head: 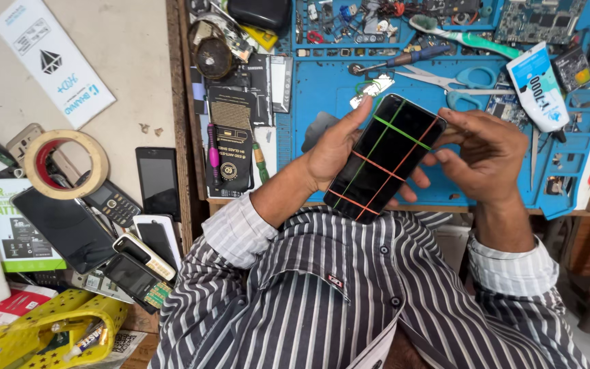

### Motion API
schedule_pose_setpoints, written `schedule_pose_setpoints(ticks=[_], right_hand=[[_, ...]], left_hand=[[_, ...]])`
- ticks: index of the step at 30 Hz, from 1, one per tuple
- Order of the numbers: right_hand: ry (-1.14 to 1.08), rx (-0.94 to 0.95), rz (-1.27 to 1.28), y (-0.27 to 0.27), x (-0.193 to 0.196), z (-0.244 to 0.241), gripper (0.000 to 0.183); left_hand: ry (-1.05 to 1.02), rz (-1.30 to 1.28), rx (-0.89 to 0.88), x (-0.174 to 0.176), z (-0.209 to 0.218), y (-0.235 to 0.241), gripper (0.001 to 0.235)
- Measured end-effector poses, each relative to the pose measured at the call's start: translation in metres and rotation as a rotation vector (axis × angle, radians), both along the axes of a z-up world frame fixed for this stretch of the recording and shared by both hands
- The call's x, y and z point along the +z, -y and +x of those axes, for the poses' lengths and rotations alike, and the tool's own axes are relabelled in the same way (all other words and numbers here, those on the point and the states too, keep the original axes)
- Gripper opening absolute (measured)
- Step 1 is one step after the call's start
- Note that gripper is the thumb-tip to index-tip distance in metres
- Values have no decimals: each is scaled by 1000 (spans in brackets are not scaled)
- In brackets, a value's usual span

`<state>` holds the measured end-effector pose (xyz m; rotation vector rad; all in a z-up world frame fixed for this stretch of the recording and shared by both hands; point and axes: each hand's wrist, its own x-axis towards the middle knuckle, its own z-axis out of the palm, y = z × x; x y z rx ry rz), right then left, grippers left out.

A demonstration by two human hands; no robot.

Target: The person secures a smartphone with rubber bands, tests the screen, and then disassembles the device to remove the battery and motherboard. The person handles the phone, rubber bands, battery, and motherboard.

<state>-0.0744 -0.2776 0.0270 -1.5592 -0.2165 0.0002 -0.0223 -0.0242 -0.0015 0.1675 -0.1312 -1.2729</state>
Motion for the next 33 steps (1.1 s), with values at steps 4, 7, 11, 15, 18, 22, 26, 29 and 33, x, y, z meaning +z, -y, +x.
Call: schedule_pose_setpoints(ticks=[4, 7, 11, 15, 18, 22, 26, 29, 33], right_hand=[[150, 25, -179, -1, -3, 4, 46], [225, 20, -306, 0, -5, 4, 42], [273, -5, -410, 2, -9, 2, 37], [226, -28, -352, 4, -19, -3, 35], [183, -28, -311, 6, -23, -3, 33], [42, 26, -89, 5, -23, 0, 39], [-44, -25, -158, 4, -27, -5, 25], [-48, -21, -91, 3, -32, -9, 27], [-27, -26, -110, 5, -35, -12, 26]], left_hand=[[-76, -9, 41, -10, -9, 2, 96], [-106, -1, 53, -12, -16, 0, 91], [-182, -13, 31, -11, -18, -4, 89], [-201, -31, 20, -14, -20, -4, 88], [-177, -19, 55, -18, -21, -1, 89], [-97, 59, 124, -24, -24, 6, 84], [-6, 30, 177, -32, -34, 6, 75], [50, 34, 220, -33, -41, 3, 70], [-3, 91, 255, -31, -42, 2, 67]])
